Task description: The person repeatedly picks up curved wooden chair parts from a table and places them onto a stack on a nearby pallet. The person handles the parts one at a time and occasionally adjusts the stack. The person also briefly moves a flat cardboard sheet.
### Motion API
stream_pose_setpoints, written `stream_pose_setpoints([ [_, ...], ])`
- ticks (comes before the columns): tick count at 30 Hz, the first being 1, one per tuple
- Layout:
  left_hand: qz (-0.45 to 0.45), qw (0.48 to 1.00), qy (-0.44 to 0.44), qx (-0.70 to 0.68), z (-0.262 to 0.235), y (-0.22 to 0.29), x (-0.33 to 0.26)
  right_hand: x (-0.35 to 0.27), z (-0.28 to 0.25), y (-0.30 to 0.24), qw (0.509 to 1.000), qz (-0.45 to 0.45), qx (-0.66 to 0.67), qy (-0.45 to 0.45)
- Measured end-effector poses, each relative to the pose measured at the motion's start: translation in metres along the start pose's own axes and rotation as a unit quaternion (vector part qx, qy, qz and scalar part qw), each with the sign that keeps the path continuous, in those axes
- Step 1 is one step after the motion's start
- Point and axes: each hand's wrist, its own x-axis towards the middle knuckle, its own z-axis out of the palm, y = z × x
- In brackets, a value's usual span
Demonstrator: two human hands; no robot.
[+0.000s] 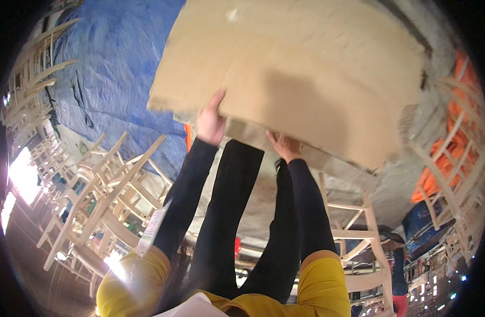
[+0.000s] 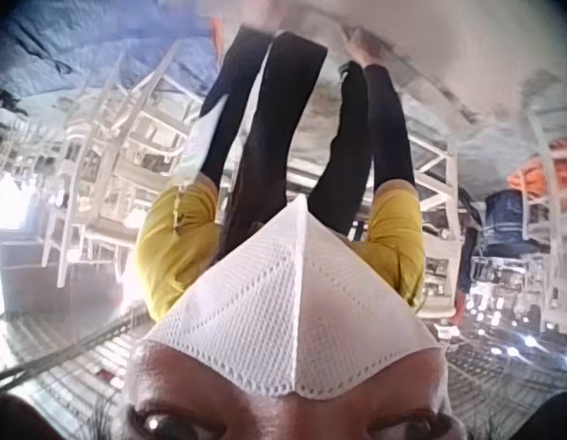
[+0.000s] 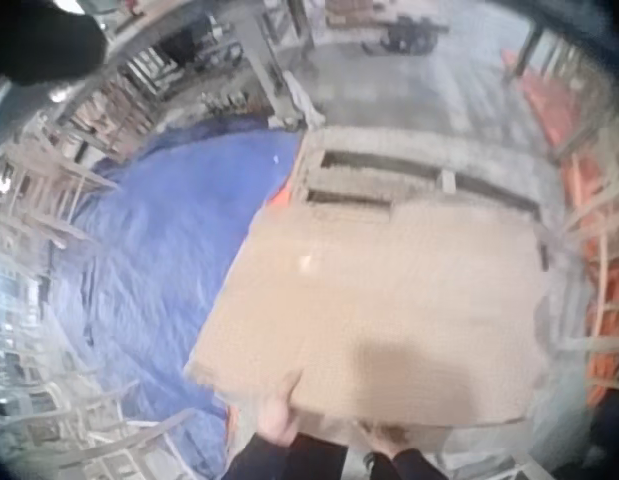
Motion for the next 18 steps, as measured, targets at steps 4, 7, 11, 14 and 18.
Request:
stream_pose_setpoints([
  [4,0.026,0.997,0.066,0.02,-0.042,0.069,-0.121,-0.081,-0.032,0.014,0.979,-0.059,0.045,0.188],
  [7,0.095,0.99,0.105,-0.007,-0.021,0.134,-0.214,-0.135,-0.128,-0.005,0.981,-0.094,0.061,0.157],
  [11,0.071,0.991,0.1,-0.058,0.0,0.236,-0.302,-0.203,-0.263,-0.044,0.972,-0.174,0.084,0.131],
  [14,0.135,0.978,0.047,-0.151,-0.003,0.316,-0.357,-0.261,-0.369,-0.095,0.99,-0.116,0.075,0.039],
  [18,0.197,0.951,0.022,-0.238,-0.015,0.417,-0.388,-0.304,-0.502,-0.23,0.994,0.086,0.02,-0.061],
])
